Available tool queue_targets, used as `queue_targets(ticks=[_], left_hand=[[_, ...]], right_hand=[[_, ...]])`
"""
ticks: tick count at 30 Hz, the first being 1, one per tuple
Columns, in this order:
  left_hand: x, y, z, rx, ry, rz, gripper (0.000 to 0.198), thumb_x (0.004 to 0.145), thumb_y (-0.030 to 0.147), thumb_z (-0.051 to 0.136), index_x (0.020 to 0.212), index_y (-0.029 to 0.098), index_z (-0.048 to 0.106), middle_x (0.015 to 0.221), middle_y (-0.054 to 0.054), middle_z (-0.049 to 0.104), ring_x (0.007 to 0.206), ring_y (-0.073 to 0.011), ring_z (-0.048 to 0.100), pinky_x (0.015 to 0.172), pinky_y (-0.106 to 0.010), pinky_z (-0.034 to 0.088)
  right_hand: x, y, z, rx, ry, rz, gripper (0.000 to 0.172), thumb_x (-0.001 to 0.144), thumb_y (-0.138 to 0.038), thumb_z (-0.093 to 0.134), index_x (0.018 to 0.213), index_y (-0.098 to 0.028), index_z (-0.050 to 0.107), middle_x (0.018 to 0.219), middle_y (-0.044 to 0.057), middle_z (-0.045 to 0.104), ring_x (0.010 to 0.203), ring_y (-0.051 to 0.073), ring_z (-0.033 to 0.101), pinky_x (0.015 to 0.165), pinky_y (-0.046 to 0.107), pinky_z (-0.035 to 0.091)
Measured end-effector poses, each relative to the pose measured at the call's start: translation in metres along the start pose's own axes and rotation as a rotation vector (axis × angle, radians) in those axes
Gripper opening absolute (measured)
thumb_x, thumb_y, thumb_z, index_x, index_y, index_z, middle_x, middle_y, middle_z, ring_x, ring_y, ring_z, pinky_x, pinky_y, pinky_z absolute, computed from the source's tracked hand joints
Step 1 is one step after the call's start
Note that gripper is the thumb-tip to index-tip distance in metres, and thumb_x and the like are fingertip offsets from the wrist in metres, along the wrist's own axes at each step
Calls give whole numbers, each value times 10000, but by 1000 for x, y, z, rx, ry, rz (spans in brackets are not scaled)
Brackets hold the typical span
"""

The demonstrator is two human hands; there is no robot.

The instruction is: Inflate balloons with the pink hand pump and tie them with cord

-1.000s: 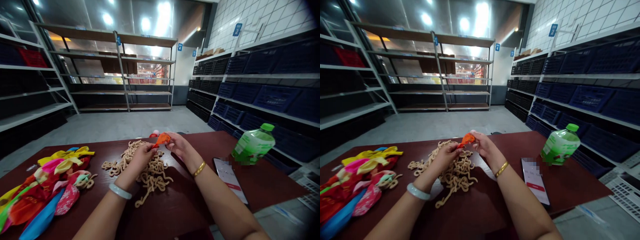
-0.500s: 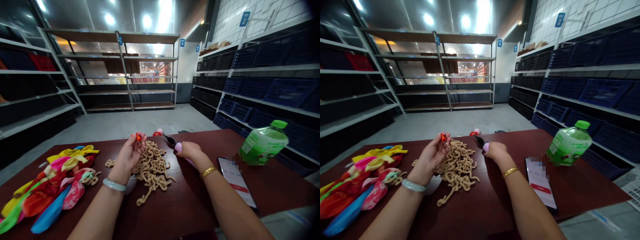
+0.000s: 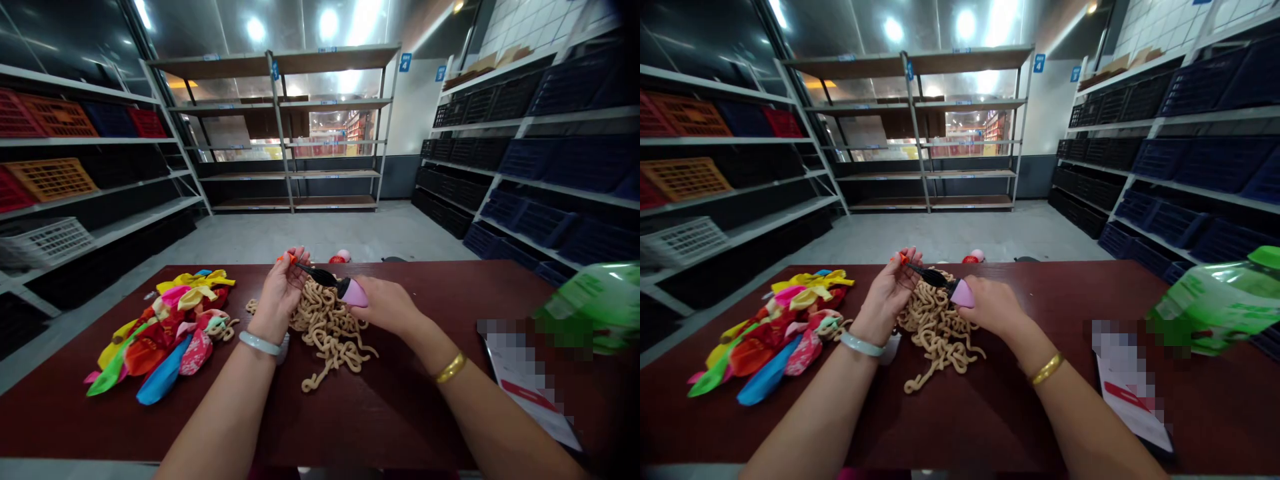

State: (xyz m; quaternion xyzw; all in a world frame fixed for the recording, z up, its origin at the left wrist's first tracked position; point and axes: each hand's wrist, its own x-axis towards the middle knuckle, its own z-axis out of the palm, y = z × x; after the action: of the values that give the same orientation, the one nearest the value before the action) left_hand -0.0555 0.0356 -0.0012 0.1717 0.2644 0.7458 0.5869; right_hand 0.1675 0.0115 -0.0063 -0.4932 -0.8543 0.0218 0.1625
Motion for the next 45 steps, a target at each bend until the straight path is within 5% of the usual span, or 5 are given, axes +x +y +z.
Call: queue_targets(ticks=[16,25,31,38,45], left_hand=[[-12,-22,7,225,-148,83,184,816,248,699,954,145,635,1002,-93,716,911,-179,689,807,-294,546],[-16,-23,11,293,-138,64,164,755,190,741,875,147,637,1038,-104,716,962,-203,673,774,-304,553],[-30,-24,19,245,-162,-38,176,768,214,730,907,151,643,1122,-116,696,947,-200,673,741,-289,542],[-35,-21,23,167,-238,-3,150,829,257,673,920,151,621,1108,-133,695,1038,-231,655,851,-349,521],[-41,-30,30,122,-257,-10,184,849,335,648,855,180,548,991,-126,706,938,-257,687,846,-433,526]], right_hand=[[2,2,6,118,-3,38,395,779,-492,614,1089,-250,575,931,42,698,838,233,636,636,304,364],[-1,-5,2,-46,104,66,484,828,-467,569,1223,-194,510,1125,112,652,923,262,630,710,338,414],[0,-6,-1,104,5,59,396,806,-465,608,1120,-229,561,1030,65,683,908,248,635,689,300,393],[0,-5,-1,253,-42,81,396,790,-478,624,1109,-247,580,1005,42,700,898,242,638,670,273,368],[0,-10,1,267,-55,86,536,791,-518,622,1240,-238,534,1027,71,705,908,267,645,681,292,392]])
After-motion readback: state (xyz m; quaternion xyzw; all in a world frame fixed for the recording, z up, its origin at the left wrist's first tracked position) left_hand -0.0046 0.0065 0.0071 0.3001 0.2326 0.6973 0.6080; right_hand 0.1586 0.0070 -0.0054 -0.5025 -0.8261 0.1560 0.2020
